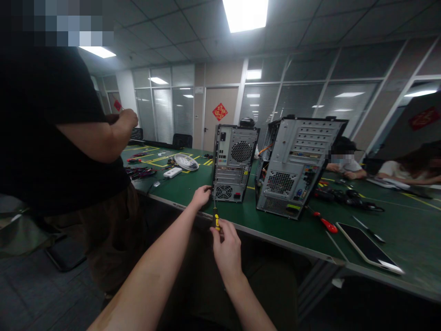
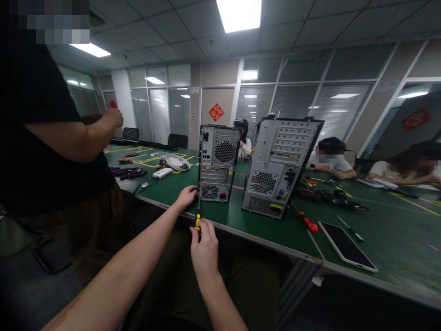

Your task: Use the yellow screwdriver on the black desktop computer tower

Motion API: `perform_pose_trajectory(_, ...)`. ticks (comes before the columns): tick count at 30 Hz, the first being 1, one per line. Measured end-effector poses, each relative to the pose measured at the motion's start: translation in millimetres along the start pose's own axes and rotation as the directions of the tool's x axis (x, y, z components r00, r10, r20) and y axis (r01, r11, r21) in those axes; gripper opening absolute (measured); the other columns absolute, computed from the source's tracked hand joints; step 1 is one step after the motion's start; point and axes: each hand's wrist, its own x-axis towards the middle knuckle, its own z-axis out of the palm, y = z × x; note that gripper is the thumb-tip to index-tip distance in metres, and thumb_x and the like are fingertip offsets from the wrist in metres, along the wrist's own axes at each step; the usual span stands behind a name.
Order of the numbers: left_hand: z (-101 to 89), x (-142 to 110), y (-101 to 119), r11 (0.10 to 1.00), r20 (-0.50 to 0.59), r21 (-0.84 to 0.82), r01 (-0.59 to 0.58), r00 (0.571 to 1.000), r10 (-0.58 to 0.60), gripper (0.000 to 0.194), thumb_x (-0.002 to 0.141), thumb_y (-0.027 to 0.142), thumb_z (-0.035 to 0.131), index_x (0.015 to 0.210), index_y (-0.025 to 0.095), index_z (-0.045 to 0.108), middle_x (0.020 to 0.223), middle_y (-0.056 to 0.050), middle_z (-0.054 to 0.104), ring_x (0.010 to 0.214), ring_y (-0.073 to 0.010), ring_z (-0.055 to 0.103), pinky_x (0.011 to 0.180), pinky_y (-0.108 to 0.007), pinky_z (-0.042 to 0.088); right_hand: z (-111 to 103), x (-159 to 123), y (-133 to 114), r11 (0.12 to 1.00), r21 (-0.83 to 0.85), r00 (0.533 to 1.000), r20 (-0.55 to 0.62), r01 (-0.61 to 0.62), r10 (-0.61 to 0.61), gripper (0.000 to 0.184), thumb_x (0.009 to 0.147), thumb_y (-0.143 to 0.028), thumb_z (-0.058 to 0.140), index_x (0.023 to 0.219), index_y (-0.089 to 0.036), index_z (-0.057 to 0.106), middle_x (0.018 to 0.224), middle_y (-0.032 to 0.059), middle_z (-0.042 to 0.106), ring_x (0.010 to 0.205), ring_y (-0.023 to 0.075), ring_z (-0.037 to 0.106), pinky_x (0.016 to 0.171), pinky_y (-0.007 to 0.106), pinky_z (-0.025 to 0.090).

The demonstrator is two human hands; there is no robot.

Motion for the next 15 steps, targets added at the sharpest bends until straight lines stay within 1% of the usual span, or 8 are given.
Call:
perform_pose_trajectory(3,-0.8,-1.2,1.8,1.0,-0.001,0.012,-0.001,1.0,0.001,0.033,0.088,0.019,0.053,0.116,0.016,0.07,0.107,-0.008,0.075,0.098,-0.0179,0.068,0.095,-0.028,0.049,-1.4,-0.8,-0.1,0.997,-0.071,0.999,-0.003,0.035,-0.036,0.027,0.093,-0.021,0.053,0.115,-0.019,0.068,0.118,0.0114,0.063,0.107,0.0228,0.063,0.095,0.036,0.053)
perform_pose_trajectory(7,-1.3,-2.4,4.4,1.0,0.008,0.028,0.01,1.0,-0.011,0.034,0.088,0.018,0.052,0.117,0.017,0.07,0.105,-0.007,0.075,0.096,-0.017,0.069,0.092,-0.027,0.05,-2.9,-1.4,0.4,0.99,-0.126,0.998,0.01,0.057,-0.056,0.03,0.094,-0.019,0.05,0.116,-0.021,0.07,0.12,0.0109,0.062,0.106,0.0222,0.064,0.095,0.036,0.052)
perform_pose_trajectory(11,-1.0,-2.9,5.0,1.0,0.01,0.02,0.016,1.0,-0.016,0.034,0.089,0.018,0.051,0.118,0.017,0.069,0.106,-0.007,0.075,0.094,-0.0166,0.069,0.09,-0.027,0.051,-2.9,-0.4,-0.4,0.995,-0.094,0.999,-0.007,0.032,-0.033,0.027,0.094,-0.023,0.052,0.115,-0.02,0.069,0.116,0.0113,0.063,0.105,0.0227,0.064,0.093,0.036,0.053)
perform_pose_trajectory(15,-1.6,-3.3,6.0,0.999,0.009,0.027,0.02,1.0,-0.02,0.034,0.089,0.019,0.052,0.118,0.017,0.069,0.105,-0.007,0.075,0.093,-0.0168,0.069,0.09,-0.027,0.051,-1.9,1.7,-1.3,0.999,-0.032,1.0,-0.024,0.004,-0.005,0.024,0.095,-0.028,0.054,0.112,-0.019,0.067,0.112,0.0114,0.064,0.101,0.0223,0.065,0.086,0.034,0.056)
